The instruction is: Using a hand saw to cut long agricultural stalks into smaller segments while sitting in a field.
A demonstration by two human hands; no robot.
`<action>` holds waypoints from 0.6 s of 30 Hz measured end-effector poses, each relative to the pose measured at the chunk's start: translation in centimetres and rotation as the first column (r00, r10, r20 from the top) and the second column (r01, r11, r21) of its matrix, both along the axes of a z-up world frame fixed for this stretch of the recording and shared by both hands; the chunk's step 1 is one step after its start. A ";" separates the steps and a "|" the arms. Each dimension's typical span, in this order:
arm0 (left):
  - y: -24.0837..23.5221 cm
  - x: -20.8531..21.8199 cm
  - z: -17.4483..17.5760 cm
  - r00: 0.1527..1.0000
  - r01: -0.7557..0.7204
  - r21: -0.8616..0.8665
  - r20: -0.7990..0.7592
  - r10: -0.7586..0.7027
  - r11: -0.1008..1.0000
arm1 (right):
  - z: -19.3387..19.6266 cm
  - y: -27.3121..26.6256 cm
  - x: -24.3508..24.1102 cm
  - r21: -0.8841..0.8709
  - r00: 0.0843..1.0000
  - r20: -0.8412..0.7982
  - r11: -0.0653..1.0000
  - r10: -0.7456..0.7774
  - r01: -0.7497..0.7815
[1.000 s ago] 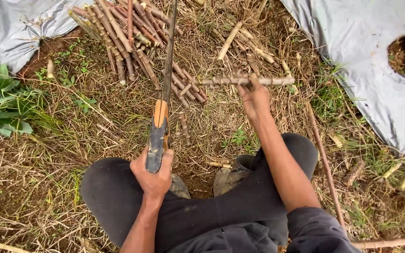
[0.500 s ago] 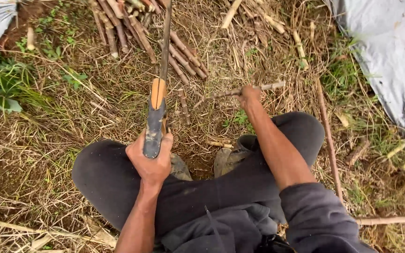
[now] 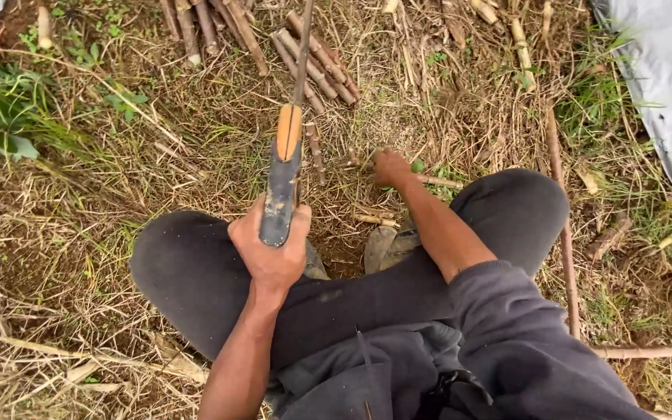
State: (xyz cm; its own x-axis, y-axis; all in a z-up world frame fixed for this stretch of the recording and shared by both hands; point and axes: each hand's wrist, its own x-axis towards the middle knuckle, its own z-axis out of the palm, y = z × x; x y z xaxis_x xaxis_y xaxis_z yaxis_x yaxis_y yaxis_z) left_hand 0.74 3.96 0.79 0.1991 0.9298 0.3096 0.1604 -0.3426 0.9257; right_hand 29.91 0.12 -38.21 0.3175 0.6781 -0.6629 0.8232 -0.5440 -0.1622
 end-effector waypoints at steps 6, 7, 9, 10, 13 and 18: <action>0.0 -0.6 -0.4 0.998 -0.040 -0.033 0.046 0.041 0.999 | 3.9 1.6 -0.8 0.045 1.000 0.008 0.999 0.005 -0.005; -0.1 -0.7 -0.2 0.998 -0.043 -0.018 0.049 0.044 0.999 | 5.4 2.3 -0.7 0.061 1.000 0.010 0.998 0.009 -0.009; -0.2 -0.7 -0.1 0.995 -0.035 -0.061 0.092 0.041 0.998 | 8.6 3.7 -0.2 0.229 0.987 0.035 0.962 -0.159 0.147; -0.3 -1.0 -0.1 0.994 -0.034 -0.043 0.099 0.038 0.999 | 11.9 5.0 -0.6 0.248 0.986 0.039 0.958 -0.160 0.146; -0.7 -1.2 -0.2 0.994 0.010 -0.034 0.110 -0.006 0.999 | 20.1 7.9 -0.3 0.547 0.892 -0.356 0.712 -0.279 0.441; -1.5 -1.2 0.0 0.993 0.102 0.206 -0.079 -0.087 0.973 | 31.2 10.0 1.0 0.628 0.997 -0.002 0.776 0.071 -0.054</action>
State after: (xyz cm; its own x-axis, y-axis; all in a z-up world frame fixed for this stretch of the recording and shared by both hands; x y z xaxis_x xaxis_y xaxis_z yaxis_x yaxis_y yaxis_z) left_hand -0.48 2.50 0.75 0.3107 0.8217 0.4779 0.1786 -0.5442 0.8197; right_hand 30.95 10.14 -7.02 0.2497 0.9641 -0.0907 0.8431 -0.2626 -0.4692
